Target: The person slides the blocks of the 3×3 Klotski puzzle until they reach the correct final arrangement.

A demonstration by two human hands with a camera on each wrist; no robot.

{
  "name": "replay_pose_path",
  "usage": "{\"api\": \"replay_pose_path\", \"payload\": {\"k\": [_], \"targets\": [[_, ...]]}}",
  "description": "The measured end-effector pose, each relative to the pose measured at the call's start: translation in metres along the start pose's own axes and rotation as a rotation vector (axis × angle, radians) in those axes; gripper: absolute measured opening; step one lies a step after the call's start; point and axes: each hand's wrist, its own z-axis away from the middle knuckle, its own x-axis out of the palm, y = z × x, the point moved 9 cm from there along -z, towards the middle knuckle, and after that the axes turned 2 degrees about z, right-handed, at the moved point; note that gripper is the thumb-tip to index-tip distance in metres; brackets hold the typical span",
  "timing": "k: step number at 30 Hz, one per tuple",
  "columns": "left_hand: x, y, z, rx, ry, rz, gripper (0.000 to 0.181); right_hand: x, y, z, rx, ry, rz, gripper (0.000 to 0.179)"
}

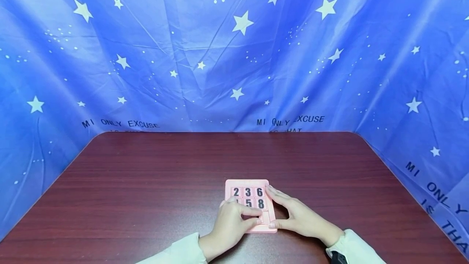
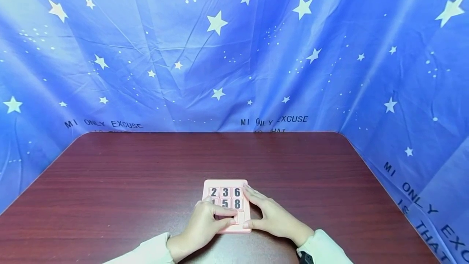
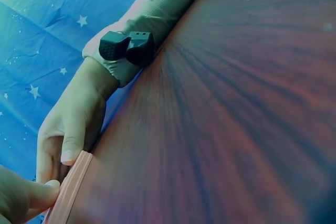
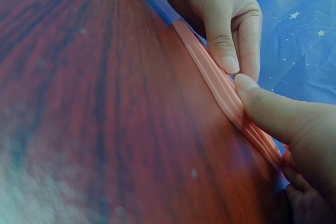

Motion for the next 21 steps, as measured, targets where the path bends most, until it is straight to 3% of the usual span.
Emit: {"api": "replay_pose_path", "payload": {"k": [5,15,21], "targets": [[-0.004,-0.004,0.003,0.007,0.004,0.014,0.018,0.000,0.001,0.000,0.010,-0.007,0.001,0.079],[-0.012,-0.014,0.006,-0.041,-0.004,0.053,0.017,0.000,0.000,-0.001,0.019,-0.007,-0.006,0.079],[-0.007,-0.018,0.005,-0.077,-0.026,0.112,0.018,0.000,0.000,0.000,0.015,-0.007,-0.001,0.078]]}}
